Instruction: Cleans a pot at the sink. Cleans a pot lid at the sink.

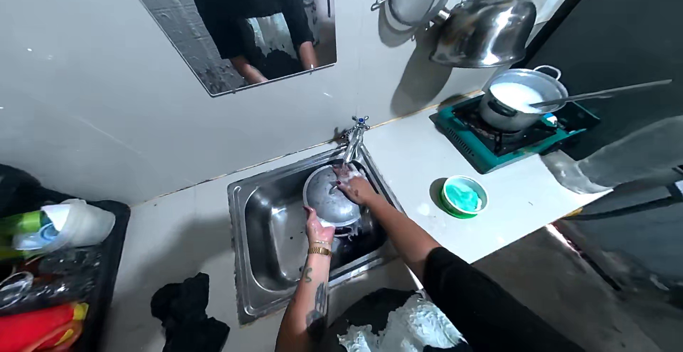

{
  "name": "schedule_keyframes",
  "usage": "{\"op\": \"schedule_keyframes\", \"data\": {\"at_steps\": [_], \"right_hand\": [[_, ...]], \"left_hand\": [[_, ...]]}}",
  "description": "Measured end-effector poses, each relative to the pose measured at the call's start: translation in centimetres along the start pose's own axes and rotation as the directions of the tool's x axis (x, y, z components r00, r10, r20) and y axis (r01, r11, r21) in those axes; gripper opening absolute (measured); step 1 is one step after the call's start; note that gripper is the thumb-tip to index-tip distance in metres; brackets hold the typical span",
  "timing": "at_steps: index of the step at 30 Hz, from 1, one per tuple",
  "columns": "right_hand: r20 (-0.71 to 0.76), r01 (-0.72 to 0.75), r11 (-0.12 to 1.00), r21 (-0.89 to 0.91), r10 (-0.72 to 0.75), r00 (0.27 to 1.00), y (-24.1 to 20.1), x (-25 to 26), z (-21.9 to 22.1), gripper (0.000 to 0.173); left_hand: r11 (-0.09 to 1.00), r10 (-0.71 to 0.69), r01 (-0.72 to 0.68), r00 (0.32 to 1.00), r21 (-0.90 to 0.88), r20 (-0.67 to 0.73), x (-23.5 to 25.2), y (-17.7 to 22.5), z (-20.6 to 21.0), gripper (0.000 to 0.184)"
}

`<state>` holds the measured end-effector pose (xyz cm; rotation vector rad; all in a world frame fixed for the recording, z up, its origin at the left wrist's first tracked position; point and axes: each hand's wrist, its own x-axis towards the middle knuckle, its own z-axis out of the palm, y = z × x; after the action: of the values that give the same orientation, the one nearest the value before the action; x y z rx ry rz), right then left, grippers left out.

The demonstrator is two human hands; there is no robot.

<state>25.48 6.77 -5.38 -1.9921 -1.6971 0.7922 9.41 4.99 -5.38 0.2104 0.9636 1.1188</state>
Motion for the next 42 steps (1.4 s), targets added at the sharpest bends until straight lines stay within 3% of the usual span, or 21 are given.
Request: {"op": "schedule_keyframes", "data": {"at_steps": [2, 6, 8, 10, 12, 13, 15, 16, 18, 21, 23, 26, 29, 31, 33, 35, 37, 39, 40, 41, 42], "right_hand": [[-0.024, -0.056, 0.998, -0.005, 0.056, 0.998, -2.1, 1.7, 1.5, 0.06], [0.016, 0.221, 0.975, 0.016, -0.221, 0.975, -2.6, 3.1, 3.5, 0.059], [0.005, 0.109, 0.988, 0.111, -0.11, 0.994, -1.5, 4.3, 2.6, 0.053], [-0.132, -0.088, 0.937, 0.339, 0.14, 0.981, -0.9, 5.3, 2.0, 0.044], [-0.145, -0.219, 0.694, 0.686, 0.425, 0.893, -0.8, 5.0, 0.9, 0.027], [-0.027, -0.263, 0.501, 0.825, 0.5, 0.866, -0.7, 4.3, -0.2, 0.022], [0.195, -0.321, 0.172, 0.931, 0.512, 0.837, -0.4, 2.5, -2.9, 0.021], [0.241, -0.321, 0.078, 0.944, 0.5, 0.832, 0.0, 1.6, -3.8, 0.021], [0.255, -0.293, -0.009, 0.956, 0.515, 0.818, 1.1, -0.1, -4.7, 0.023], [0.201, -0.215, -0.032, 0.976, 0.512, 0.835, 2.2, -3.1, -4.9, 0.024], [0.159, -0.143, -0.071, 0.987, 0.5, 0.851, 2.2, -5.0, -4.5, 0.025], [0.121, -0.085, -0.098, 0.991, 0.459, 0.88, 2.3, -6.8, -3.6, 0.025], [0.163, -0.119, -0.128, 0.985, 0.423, 0.892, 2.3, -7.5, -2.3, 0.021], [0.189, -0.155, -0.115, 0.981, 0.399, 0.897, 2.3, -7.4, -1.3, 0.021], [0.19, -0.17, -0.086, 0.982, 0.377, 0.906, 2.2, -6.5, -0.3, 0.024], [0.163, -0.121, -0.132, 0.984, 0.371, 0.914, 1.7, -5.4, 0.9, 0.028], [0.127, -0.043, -0.236, 0.971, 0.351, 0.928, 1.1, -4.3, 1.4, 0.034], [0.1, 0.001, -0.309, 0.951, 0.311, 0.945, 1.2, -3.3, 1.3, 0.04], [0.101, -0.002, -0.322, 0.947, 0.29, 0.952, 1.5, -3.1, 1.0, 0.042], [0.112, -0.021, -0.303, 0.953, 0.287, 0.951, 2.1, -3.0, 0.7, 0.039], [0.129, -0.048, -0.26, 0.964, 0.303, 0.944, 2.7, -3.1, 0.2, 0.034]], "left_hand": [[0.997, 0.058, -0.059, 0.998, -0.044, -0.021, 0.3, 0.7, -0.5, 0.051], [0.972, 0.146, -0.152, 0.988, -0.178, -0.045, 1.5, 2.9, -1.6, 0.05], [0.968, 0.144, -0.148, 0.989, -0.201, -0.036, 1.4, 3.3, -1.4, 0.048], [0.972, 0.117, -0.125, 0.992, -0.201, -0.05, 1.3, 2.8, -0.9, 0.046], [0.983, 0.073, -0.082, 0.996, -0.166, -0.057, 1.7, 2.5, -1.1, 0.045], [0.991, 0.038, -0.046, 0.997, -0.128, -0.064, 2.1, 2.3, -1.3, 0.045], [0.998, -0.051, 0.054, 0.994, 0.027, -0.094, 2.9, 1.2, -1.5, 0.044], [0.981, -0.073, 0.091, 0.992, 0.17, -0.106, 3.4, 0.2, -1.5, 0.044], [0.831, -0.028, 0.074, 0.995, 0.551, -0.092, 3.7, -1.9, -0.9, 0.044], [0.367, 0.052, -0.172, 0.985, 0.914, 0.164, 3.1, -2.8, 2.7, 0.054], [0.194, 0.057, -0.293, 0.956, 0.936, 0.287, 3.6, -2.9, 4.5, 0.052], [0.172, 0.033, -0.38, 0.924, 0.909, 0.38, 5.4, -1.5, 6.3, 0.051], [0.107, -0.127, -0.371, 0.915, 0.922, 0.383, 7.4, 0.2, 8.0, 0.048], [-0.051, -0.249, -0.428, 0.881, 0.902, 0.403, 7.6, 0.5, 9.1, 0.058], [-0.274, -0.325, -0.522, 0.841, 0.808, 0.433, 6.0, 0.4, 10.3, 0.066], [-0.452, -0.32, -0.591, 0.807, 0.668, 0.497, 3.9, -0.3, 10.4, 0.057], [-0.53, -0.227, -0.672, 0.701, 0.517, 0.676, 3.0, -1.4, 8.2, 0.051], [-0.554, -0.015, -0.72, 0.509, 0.417, 0.861, 3.2, -2.5, 4.3, 0.052], [-0.554, 0.119, -0.71, 0.45, 0.435, 0.885, 3.5, -2.9, 2.4, 0.058], [-0.512, 0.241, -0.688, 0.459, 0.514, 0.855, 3.6, -3.2, 0.8, 0.065], [-0.409, 0.313, -0.653, 0.556, 0.638, 0.77, 3.5, -3.2, -0.1, 0.072]]}}
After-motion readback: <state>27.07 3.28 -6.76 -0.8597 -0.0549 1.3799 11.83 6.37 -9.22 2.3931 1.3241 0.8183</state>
